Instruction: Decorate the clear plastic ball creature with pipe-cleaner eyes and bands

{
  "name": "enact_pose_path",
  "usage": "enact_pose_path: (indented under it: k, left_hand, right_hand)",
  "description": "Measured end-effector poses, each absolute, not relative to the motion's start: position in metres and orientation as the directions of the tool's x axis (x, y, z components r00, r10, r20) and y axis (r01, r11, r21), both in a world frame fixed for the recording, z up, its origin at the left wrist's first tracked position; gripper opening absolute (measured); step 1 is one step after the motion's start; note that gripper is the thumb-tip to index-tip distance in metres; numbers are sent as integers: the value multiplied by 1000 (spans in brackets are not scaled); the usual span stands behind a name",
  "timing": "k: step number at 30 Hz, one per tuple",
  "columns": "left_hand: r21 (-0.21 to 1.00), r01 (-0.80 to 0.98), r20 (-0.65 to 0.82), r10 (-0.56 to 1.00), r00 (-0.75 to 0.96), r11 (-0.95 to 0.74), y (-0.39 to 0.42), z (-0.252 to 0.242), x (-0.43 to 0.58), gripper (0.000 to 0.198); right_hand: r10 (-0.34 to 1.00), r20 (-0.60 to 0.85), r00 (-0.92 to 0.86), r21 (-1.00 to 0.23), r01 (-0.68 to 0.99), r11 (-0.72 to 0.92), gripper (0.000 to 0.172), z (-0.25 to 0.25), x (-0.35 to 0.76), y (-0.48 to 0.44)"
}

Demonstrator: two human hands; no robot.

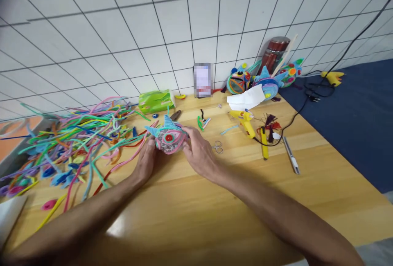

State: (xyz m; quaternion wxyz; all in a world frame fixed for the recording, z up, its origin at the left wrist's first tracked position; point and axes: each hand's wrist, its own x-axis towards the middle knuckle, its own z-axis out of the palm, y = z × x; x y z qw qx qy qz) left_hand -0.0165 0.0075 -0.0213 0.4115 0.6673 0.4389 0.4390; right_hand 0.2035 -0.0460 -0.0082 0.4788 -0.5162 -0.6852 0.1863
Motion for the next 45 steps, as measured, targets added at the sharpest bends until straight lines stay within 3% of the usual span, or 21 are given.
enact_pose_path:
  k: [3, 9, 13, 19, 29, 39, 45]
  left_hand:
    - [920, 213, 243, 905, 350, -329, 6, -24, -26, 49]
    - [900, 243, 233, 871, 432, -362, 1, -18, -31, 43]
    - [947, 165, 178, 879, 443, -275, -3, -14, -27, 43]
    - [948, 123, 211, 867, 451, -295, -2, -12, -26, 46]
    - [962, 100, 185, 873, 452, -256, -1, -15, -28, 50]
    - [971, 82, 167, 886, 433, -224, -2, -14, -28, 49]
    - [976, 42, 169, 872, 460, -212, -2, -15, -27, 50]
  right_hand:
    - [893, 450, -13, -781, 480, 401, 47, -18, 205, -53]
    - [907, 420, -38, -793, 470, 387, 50, -25, 209, -59]
    - [897, 440, -52, -779, 474, 410, 51, -20, 210, -58]
    - [888, 456, -52, -764, 489, 421, 49, -19, 211, -56]
    - [960, 276, 38, -892, 382, 242, 48, -10, 203, -56]
    - [974, 215, 68, -941, 280, 188, 55, -26, 205, -65]
    - [959, 282, 28, -913, 313, 260, 50, -24, 207, -64]
